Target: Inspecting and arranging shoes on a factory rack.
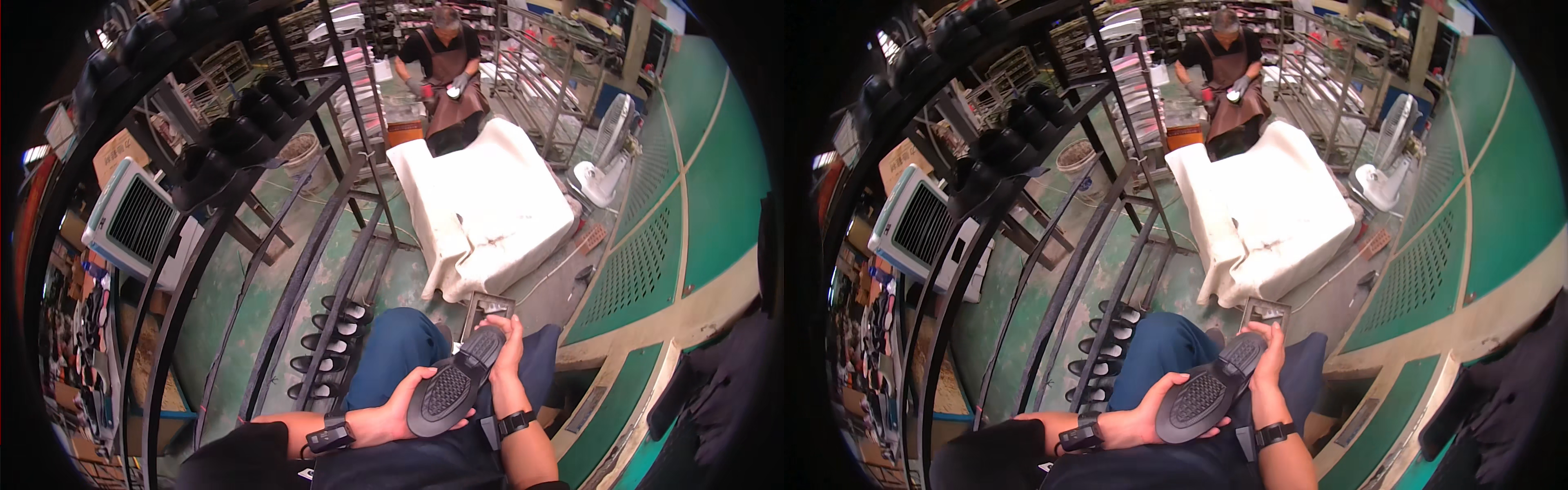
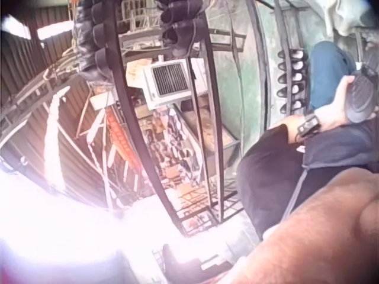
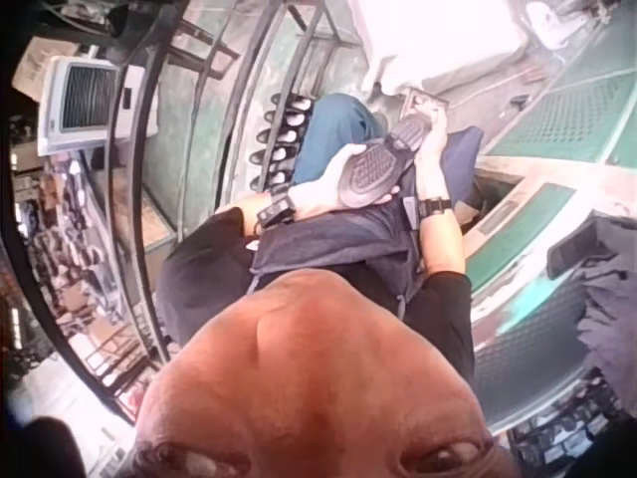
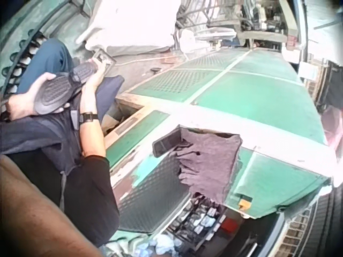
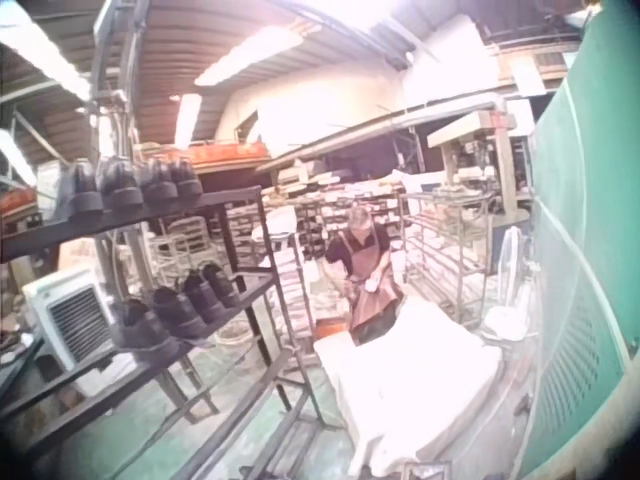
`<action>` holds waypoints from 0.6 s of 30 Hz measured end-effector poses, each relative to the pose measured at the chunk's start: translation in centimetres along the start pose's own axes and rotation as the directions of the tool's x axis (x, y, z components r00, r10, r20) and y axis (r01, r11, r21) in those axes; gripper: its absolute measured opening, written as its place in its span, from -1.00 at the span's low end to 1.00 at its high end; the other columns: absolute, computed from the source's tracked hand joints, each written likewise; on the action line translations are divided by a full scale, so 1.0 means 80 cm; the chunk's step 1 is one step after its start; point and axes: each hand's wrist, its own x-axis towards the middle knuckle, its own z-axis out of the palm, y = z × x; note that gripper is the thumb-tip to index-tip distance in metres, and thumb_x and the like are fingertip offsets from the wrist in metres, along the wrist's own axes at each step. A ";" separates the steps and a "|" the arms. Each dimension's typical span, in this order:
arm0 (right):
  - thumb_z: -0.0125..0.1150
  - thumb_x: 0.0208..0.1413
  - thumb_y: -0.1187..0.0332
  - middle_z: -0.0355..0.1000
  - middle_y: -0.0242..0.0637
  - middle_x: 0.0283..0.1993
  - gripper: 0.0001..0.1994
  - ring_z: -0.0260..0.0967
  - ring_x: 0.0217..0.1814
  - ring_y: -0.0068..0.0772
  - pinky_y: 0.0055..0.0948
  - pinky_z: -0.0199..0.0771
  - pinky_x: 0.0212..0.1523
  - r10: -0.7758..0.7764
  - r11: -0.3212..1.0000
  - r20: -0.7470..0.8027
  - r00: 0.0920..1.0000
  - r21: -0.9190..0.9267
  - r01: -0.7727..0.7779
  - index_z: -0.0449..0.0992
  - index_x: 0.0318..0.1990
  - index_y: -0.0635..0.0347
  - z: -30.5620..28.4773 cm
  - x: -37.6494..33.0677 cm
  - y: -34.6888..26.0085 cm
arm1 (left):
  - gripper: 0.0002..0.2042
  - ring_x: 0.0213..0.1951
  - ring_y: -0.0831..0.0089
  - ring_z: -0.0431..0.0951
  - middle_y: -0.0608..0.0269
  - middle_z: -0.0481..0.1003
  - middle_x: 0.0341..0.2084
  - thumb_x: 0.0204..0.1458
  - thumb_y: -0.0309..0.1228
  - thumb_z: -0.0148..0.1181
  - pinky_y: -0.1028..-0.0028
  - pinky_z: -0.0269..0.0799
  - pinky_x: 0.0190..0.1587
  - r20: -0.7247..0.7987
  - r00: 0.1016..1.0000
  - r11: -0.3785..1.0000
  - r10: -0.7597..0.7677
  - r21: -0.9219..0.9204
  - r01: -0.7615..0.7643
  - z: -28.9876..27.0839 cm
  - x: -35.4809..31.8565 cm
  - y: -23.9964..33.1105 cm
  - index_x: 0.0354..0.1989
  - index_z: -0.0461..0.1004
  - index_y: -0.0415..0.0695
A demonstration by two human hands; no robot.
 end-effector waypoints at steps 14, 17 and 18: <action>-0.26 0.31 -0.12 0.51 0.01 -0.19 -0.39 0.50 -0.22 -0.10 -0.14 0.57 -0.10 -0.006 0.966 0.126 0.992 0.256 -0.027 0.50 -0.17 0.33 0.024 -0.047 -0.038 | -0.49 0.10 0.08 0.48 -0.05 0.43 0.13 0.17 -0.16 -0.06 0.08 0.38 0.18 0.036 0.996 0.990 0.076 0.117 -0.080 0.024 -0.054 -0.031 0.22 0.30 -0.23; -0.15 0.33 0.04 0.52 -0.05 -0.13 -0.54 0.52 -0.15 -0.20 -0.20 0.55 -0.04 -0.303 0.925 0.116 0.946 -0.204 0.321 0.50 -0.06 0.29 -0.070 0.016 0.016 | -0.55 -0.02 0.31 0.58 0.05 0.54 -0.01 0.17 -0.25 0.00 0.32 0.47 0.11 0.033 0.999 0.986 0.017 0.167 -0.023 0.014 -0.045 -0.031 0.16 0.36 -0.25; -0.08 0.33 0.14 0.52 -0.10 -0.10 -0.62 0.52 -0.11 -0.26 -0.24 0.53 -0.01 -0.481 0.671 0.197 0.854 -0.544 0.503 0.50 0.01 0.25 -0.105 0.036 0.037 | -0.55 -0.02 0.27 0.58 0.03 0.53 0.01 0.15 -0.28 0.01 0.30 0.47 0.12 0.037 0.999 0.987 0.019 0.162 -0.025 0.014 -0.042 -0.031 0.17 0.35 -0.26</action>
